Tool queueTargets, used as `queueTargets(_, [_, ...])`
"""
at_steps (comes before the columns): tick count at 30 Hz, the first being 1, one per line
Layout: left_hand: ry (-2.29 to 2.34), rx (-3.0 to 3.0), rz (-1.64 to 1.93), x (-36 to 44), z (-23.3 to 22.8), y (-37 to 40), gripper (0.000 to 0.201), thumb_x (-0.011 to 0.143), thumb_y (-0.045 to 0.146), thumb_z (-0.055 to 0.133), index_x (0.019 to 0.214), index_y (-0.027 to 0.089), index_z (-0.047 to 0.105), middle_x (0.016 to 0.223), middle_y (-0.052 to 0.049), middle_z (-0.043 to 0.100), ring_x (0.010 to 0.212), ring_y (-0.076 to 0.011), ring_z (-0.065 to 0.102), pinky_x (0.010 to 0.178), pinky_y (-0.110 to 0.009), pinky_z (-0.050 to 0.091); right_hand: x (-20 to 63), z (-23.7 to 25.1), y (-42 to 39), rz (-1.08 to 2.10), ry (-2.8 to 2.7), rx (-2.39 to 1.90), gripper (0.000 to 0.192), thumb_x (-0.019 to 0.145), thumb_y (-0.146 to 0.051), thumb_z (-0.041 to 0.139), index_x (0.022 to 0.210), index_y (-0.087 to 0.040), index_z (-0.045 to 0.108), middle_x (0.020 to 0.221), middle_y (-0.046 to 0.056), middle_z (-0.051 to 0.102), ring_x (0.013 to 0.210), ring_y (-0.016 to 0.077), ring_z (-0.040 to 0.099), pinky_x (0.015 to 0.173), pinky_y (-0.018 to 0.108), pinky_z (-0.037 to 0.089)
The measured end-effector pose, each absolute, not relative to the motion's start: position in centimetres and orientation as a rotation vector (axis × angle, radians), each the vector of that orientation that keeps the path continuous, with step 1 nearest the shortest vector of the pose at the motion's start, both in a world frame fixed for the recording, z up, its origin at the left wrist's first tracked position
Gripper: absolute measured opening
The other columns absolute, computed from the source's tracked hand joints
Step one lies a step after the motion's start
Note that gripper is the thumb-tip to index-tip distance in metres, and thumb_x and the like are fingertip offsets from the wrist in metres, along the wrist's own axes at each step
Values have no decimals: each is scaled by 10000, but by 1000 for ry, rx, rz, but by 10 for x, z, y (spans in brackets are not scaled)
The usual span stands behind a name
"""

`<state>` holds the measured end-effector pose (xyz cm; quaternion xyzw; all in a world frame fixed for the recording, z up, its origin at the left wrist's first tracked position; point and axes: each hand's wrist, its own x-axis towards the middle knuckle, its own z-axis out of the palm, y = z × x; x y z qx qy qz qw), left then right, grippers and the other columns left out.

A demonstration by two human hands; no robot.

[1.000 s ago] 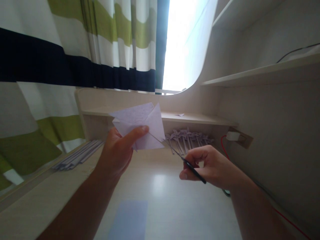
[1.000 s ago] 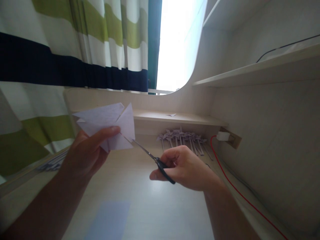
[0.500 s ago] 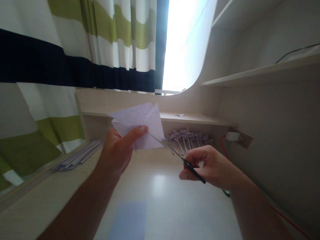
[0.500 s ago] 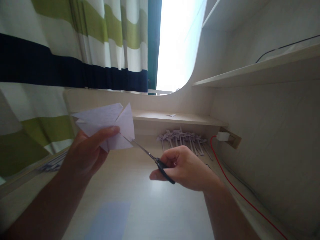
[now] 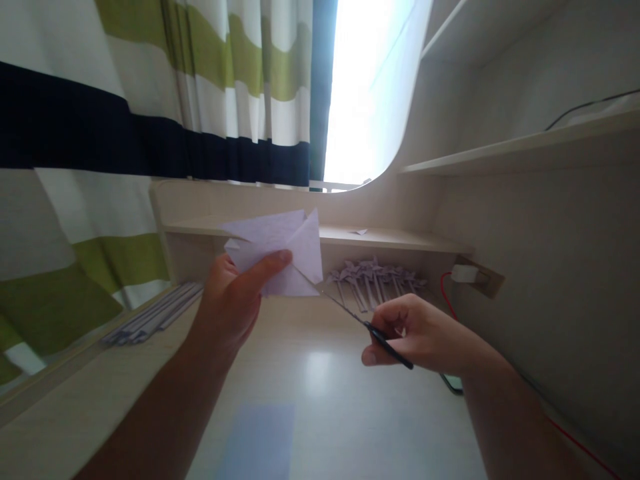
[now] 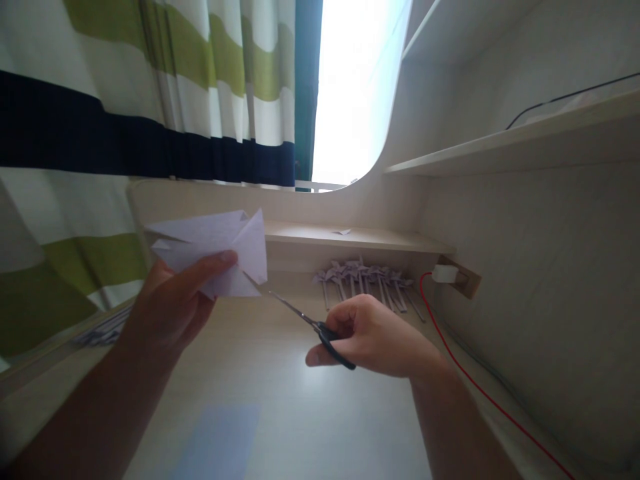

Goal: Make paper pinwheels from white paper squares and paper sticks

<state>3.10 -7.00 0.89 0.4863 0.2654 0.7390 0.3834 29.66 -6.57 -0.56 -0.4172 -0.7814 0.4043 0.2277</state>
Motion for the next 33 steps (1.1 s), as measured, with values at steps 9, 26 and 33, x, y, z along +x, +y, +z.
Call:
queueTargets(9, [809,1511,1329,22,5,-65,118,724,277,871,762,175,825,724,-50,777,577,-139,664,536,-192,513,290,6,-62,747,-1602,-902,343,763,-490,873,796,-176,739,685,19,678,642,146,589,612,265,465])
queueTargets(26, [817,1516,1214,35,0,-65,181,722,316,883,767,160,804,658,-58,732,513,-144,640,448,-188,464,268,-8,-70,947,-1656,-823,257,690,-345,926,707,-153,755,593,7,661,539,113,579,497,225,447])
queueTargets(33, [641,1217,1393,54,-3,-66,316,694,312,908,929,132,796,870,-105,788,682,-177,711,604,-243,589,257,-13,-69,818,-1434,-813,253,692,-360,906,726,-167,746,598,2,684,519,123,618,500,234,484])
